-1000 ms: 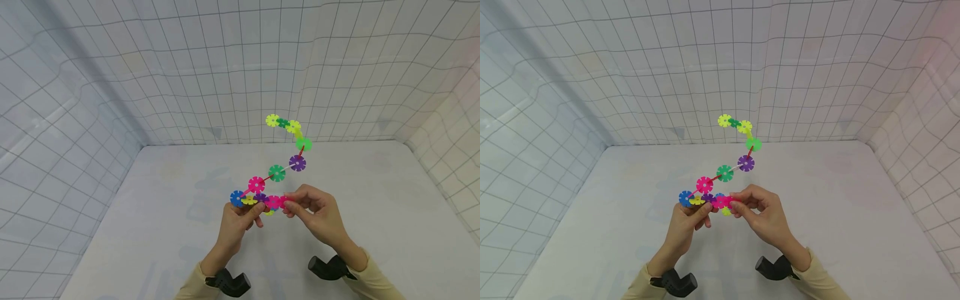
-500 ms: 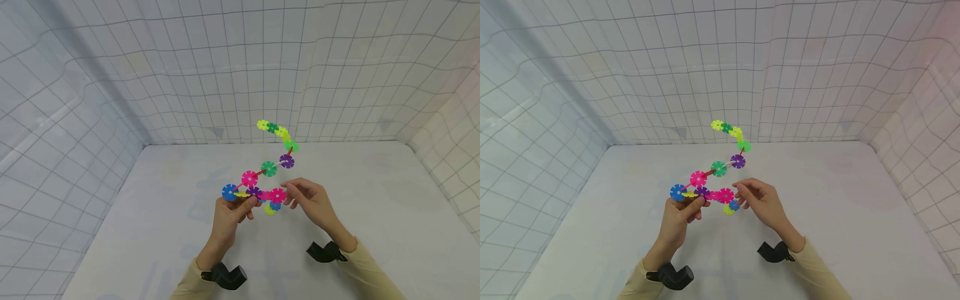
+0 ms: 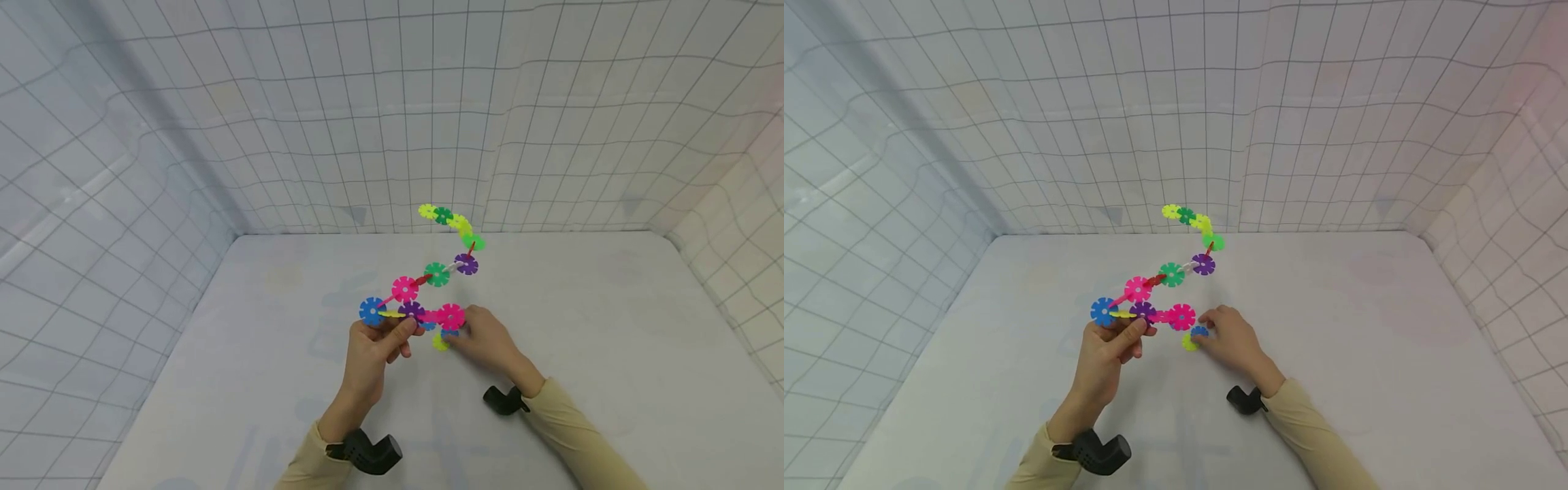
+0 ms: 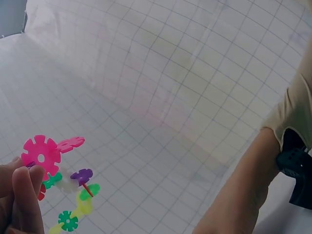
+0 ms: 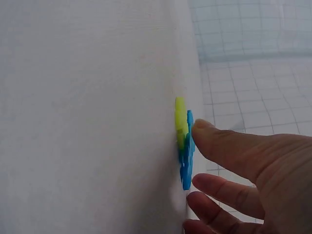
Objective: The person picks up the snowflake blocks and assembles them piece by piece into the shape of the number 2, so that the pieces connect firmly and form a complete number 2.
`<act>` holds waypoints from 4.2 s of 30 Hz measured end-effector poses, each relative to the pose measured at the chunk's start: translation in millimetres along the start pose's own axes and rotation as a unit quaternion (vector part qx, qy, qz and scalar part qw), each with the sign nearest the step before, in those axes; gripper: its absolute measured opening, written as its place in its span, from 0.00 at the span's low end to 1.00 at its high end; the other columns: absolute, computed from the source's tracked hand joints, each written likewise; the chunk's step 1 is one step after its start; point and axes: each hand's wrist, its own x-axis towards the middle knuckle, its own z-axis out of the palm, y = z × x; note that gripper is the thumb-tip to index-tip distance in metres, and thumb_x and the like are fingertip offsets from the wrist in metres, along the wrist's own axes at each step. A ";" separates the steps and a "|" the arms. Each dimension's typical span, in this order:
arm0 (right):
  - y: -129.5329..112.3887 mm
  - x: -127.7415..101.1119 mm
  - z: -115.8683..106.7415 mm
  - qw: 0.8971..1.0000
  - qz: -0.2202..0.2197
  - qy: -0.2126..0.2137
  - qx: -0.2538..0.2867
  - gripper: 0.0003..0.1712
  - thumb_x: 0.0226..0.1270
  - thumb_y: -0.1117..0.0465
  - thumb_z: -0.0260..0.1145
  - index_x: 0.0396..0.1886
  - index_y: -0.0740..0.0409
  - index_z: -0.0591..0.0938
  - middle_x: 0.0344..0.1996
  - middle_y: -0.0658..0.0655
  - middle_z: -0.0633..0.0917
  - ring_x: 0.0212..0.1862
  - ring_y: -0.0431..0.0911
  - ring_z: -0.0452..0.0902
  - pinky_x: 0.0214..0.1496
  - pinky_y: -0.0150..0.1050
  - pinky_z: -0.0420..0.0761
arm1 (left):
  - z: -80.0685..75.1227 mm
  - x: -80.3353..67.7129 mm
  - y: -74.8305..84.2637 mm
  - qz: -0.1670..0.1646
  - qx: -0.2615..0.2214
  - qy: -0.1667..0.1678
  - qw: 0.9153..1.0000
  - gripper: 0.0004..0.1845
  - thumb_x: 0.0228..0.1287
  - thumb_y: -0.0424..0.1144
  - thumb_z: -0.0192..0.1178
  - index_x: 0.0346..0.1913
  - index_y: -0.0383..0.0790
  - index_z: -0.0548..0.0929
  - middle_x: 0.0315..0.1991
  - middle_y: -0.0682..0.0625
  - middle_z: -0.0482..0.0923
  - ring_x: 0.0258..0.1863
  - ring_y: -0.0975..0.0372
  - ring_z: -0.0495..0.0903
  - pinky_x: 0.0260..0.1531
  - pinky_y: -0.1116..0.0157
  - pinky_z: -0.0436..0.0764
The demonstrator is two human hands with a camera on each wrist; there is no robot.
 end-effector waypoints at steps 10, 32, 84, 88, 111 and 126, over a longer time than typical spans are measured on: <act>3.7 2.5 0.0 0.999 -0.010 -0.031 -0.008 0.28 0.52 0.56 0.75 0.50 0.66 0.78 0.35 0.54 0.76 0.38 0.47 0.69 0.40 0.43 0.73 | -1.0 -0.6 3.2 -0.007 0.000 0.007 1.000 0.11 0.65 0.32 0.59 0.37 0.22 0.79 0.28 0.47 0.84 0.15 0.65 0.73 0.16 0.71 0.61; 5.8 -14.5 -25.1 0.954 0.022 -0.056 0.293 0.14 0.66 0.63 0.64 0.48 0.65 0.79 0.32 0.62 0.83 0.27 0.56 0.81 0.27 0.42 0.80 | -3.3 0.8 5.7 -0.016 0.000 0.020 1.000 0.12 0.64 0.32 0.59 0.35 0.20 0.78 0.27 0.47 0.84 0.14 0.63 0.72 0.16 0.72 0.62; -63.6 -56.1 -84.0 0.883 -0.226 0.136 0.388 0.16 0.50 0.85 0.65 0.36 0.67 0.82 0.31 0.62 0.82 0.32 0.50 0.82 0.36 0.41 0.82 | -2.9 -1.1 7.0 -0.038 -0.022 -0.003 0.999 0.08 0.66 0.34 0.58 0.29 0.44 0.85 0.27 0.49 0.84 0.15 0.66 0.73 0.15 0.72 0.61; -74.3 -56.7 -88.3 0.884 -0.268 0.170 0.344 0.19 0.44 0.89 0.65 0.35 0.68 0.83 0.31 0.61 0.82 0.34 0.46 0.81 0.36 0.35 0.81 | -3.0 -1.4 6.1 -0.037 -0.021 -0.004 0.999 0.08 0.65 0.34 0.59 0.29 0.44 0.84 0.27 0.48 0.84 0.16 0.66 0.73 0.15 0.72 0.61; -68.9 -50.6 -81.8 0.848 -0.406 0.289 0.180 0.11 0.63 0.61 0.67 0.29 0.67 0.84 0.24 0.57 0.83 0.26 0.43 0.79 0.32 0.29 0.79 | 1.3 -5.8 3.5 -0.007 -0.017 -0.017 1.000 0.11 0.65 0.32 0.58 0.34 0.21 0.79 0.25 0.48 0.83 0.14 0.65 0.74 0.14 0.73 0.62; -69.5 -49.9 -80.8 0.839 -0.427 0.301 0.154 0.11 0.64 0.63 0.66 0.26 0.66 0.83 0.24 0.58 0.84 0.28 0.46 0.83 0.33 0.31 0.80 | -1.3 -5.5 7.2 -0.012 -0.002 -0.041 0.999 0.11 0.65 0.32 0.58 0.39 0.21 0.78 0.25 0.48 0.82 0.16 0.65 0.76 0.15 0.73 0.65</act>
